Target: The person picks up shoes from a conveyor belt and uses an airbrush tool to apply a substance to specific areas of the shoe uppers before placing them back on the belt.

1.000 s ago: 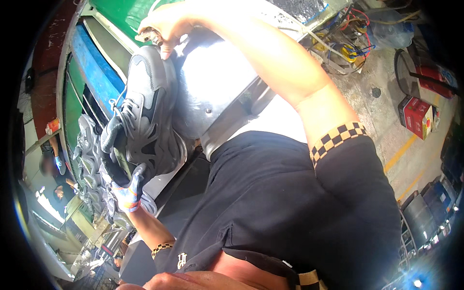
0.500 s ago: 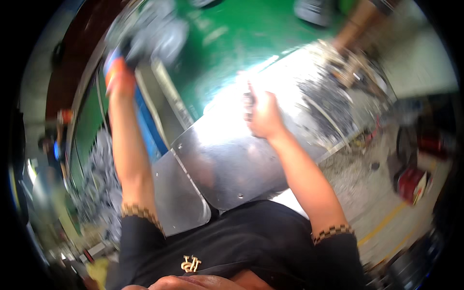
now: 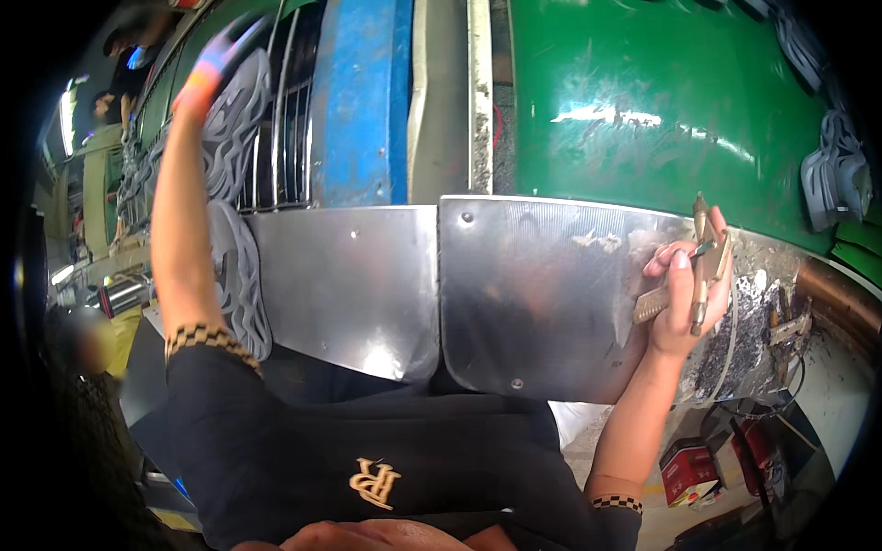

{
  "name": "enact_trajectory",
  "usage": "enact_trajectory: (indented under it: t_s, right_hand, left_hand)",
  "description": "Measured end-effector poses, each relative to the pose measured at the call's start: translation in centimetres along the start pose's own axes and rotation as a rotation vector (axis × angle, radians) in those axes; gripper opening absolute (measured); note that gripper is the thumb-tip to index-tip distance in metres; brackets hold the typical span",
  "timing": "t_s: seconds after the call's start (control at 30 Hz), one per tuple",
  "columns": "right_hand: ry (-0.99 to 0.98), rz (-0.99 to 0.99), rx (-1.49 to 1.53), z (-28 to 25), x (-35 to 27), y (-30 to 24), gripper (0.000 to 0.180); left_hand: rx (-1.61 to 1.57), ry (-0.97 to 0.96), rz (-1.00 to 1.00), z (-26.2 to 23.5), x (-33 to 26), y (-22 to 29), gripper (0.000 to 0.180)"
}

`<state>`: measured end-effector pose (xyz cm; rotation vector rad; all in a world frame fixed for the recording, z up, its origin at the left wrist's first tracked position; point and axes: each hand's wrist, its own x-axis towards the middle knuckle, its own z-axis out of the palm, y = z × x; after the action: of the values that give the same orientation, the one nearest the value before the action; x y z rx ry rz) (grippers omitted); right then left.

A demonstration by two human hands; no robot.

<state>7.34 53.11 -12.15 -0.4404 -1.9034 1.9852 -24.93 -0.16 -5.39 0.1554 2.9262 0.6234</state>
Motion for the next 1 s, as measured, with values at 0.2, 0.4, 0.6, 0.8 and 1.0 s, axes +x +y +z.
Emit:
enact_trajectory:
  t_s: [0.2,0.4,0.6,0.8,1.0]
  right_hand:
    - [-0.021,-0.060,0.043,0.0,0.2,0.4,0.050]
    - [-0.078,-0.161,-0.101,-1.4,-0.6,1.0,0.046]
    - [0.261,-0.169,-0.089,-7.2,-10.9,-2.1,0.046]
    - [0.244,-0.030,0.012,-9.4,-16.8,-2.6,0.046]
    - [-0.283,-0.186,0.113,-2.8,-19.5,-11.2,0.069]
  left_hand:
    - [0.138,-0.160,-0.289,-5.3,-23.6,-18.8,0.052]
    - [-0.143,-0.218,-0.206,-2.8,-24.9,-2.2,0.064]
    - [0.092,0.364,0.764,-3.4,-36.2,17.5,0.071]
    - [-0.304,0.809,0.865,1.5,-37.1,19.0,0.085]
    - [-0.689,0.365,1.040,3.4,-30.9,26.3,0.074]
